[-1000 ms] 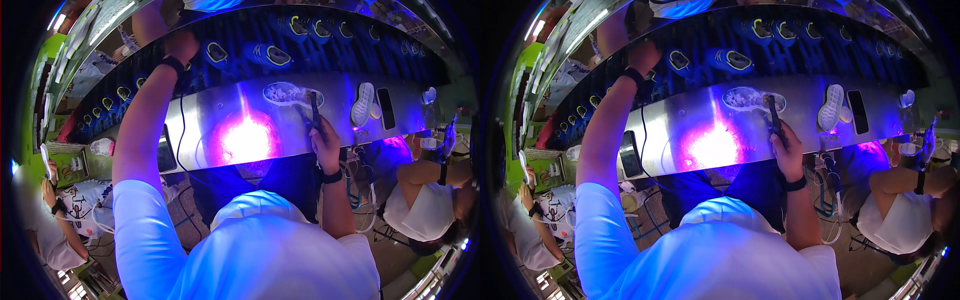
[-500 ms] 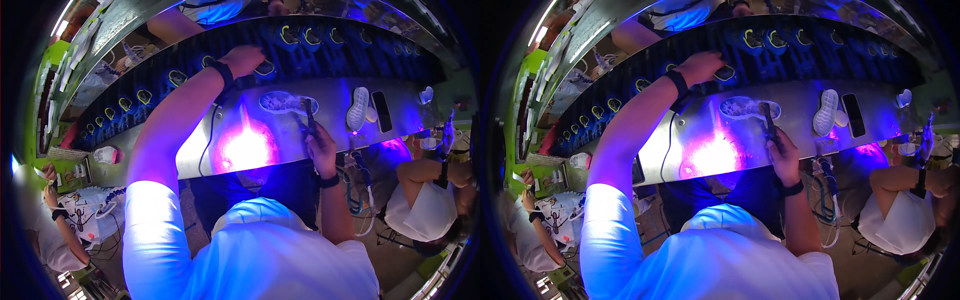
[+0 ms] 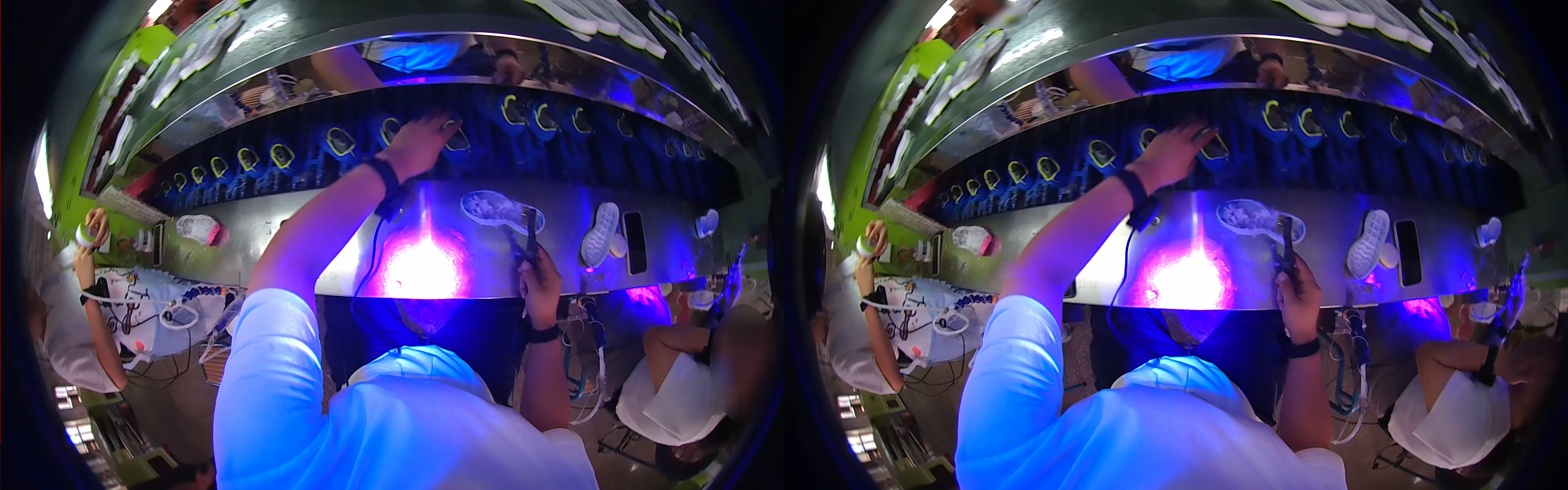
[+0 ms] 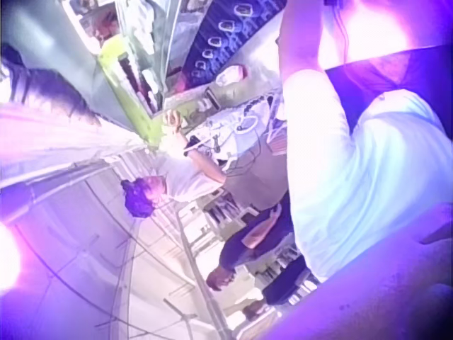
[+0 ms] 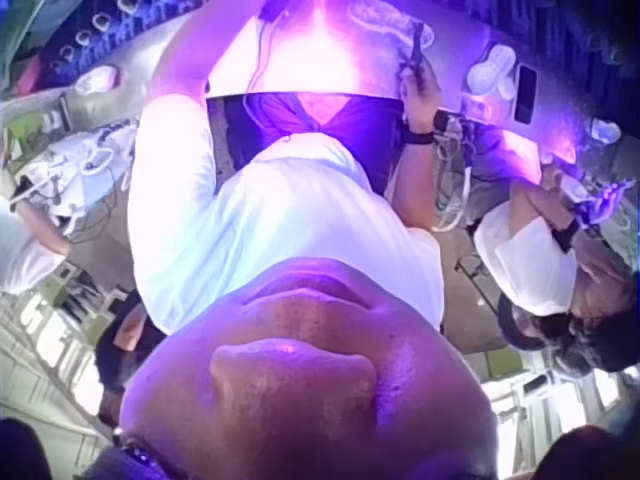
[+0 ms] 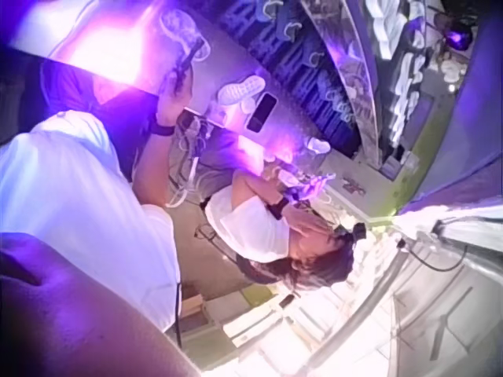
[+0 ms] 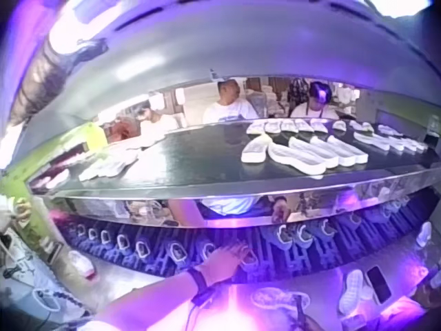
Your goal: The worker uses a brush to apply glue or primer to shoe components under a UV light on an assembly line.
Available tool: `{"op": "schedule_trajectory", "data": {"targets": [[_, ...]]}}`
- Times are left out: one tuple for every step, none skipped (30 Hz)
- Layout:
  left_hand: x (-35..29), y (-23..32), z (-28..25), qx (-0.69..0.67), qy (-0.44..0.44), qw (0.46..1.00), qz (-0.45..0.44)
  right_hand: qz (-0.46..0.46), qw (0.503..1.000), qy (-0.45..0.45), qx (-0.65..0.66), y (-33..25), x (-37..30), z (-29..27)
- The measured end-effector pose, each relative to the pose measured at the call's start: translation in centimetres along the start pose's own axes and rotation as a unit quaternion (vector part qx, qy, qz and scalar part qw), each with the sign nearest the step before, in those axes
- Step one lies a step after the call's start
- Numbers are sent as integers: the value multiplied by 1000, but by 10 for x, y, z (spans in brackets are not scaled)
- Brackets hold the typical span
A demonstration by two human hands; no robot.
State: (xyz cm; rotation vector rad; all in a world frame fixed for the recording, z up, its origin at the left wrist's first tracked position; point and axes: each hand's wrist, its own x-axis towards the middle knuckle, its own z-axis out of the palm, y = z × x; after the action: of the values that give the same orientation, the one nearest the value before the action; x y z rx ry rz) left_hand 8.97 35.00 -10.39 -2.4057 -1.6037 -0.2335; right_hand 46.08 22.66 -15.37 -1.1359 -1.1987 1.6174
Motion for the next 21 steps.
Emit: {"op": "schedule_trajectory", "data": {"targets": [[-18, 6, -12, 8, 2, 1000, -5, 5, 1000, 12, -3, -1, -1, -1], [-41, 10, -26, -51, 32, 998, -35, 5, 1000, 23, -11, -1, 0, 1], [-66, 15, -40, -108, 63, 990, -66, 0, 1000, 12, -9, 1, 1, 1], [-93, 20, -52, -136, 47, 984, -103, -7, 1000, 8, -22, 3, 2, -1], [-121, 26, -64, -164, 33, 976, -139, -13, 999, 3, -34, 4, 3, -1], [-148, 34, -72, -174, 40, 968, -174, -16, 999, 3, -43, 4, 3, -1], [-174, 45, -80, -185, 47, 959, -208, -20, 999, -2, -44, 5, 2, -2], [-198, 61, -88, -201, 26, 941, -271, -11, 999, 4, -45, 7, 2, -3], [-221, 75, -96, -217, 7, 917, -335, -1, 999, 9, -47, 9, 2, -3], [-247, 82, -97, -196, -18, 929, -314, -6, 999, 0, -46, 10, 3, -2], [-272, 85, -90, -176, -42, 939, -293, -11, 999, 0, -49, 12, 3, -1], [-284, 89, -93, -184, -25, 943, -277, -14, 999, 2, -53, 13, 2, -2], [-293, 90, -93, -184, -22, 941, -282, -15, 998, -3, -56, 14, 2, -3], [-299, 88, -91, -187, -39, 945, -267, -16, 998, 3, -67, 16, 2, -3], [-301, 85, -94, -190, -56, 947, -253, -16, 997, 8, -77, 18, 3, -4], [-301, 76, -96, -201, -69, 952, -220, -25, 997, 6, -76, 20, 4, -4], [-296, 65, -97, -226, -81, 946, -219, -24, 997, -3, -80, 22, 4, -5], [-287, 59, -106, -190, -69, 954, -222, -21, 996, 12, -90, 24, 5, -6], [-276, 52, -120, -153, -59, 961, -223, -16, 995, 28, -99, 25, 4, -7], [-269, 45, -130, -132, -41, 970, -198, -22, 994, 25, -100, 28, 7, -10], [-263, 40, -137, -114, -24, 978, -172, -15, 994, 24, -105, 28, 7, -8]]}}
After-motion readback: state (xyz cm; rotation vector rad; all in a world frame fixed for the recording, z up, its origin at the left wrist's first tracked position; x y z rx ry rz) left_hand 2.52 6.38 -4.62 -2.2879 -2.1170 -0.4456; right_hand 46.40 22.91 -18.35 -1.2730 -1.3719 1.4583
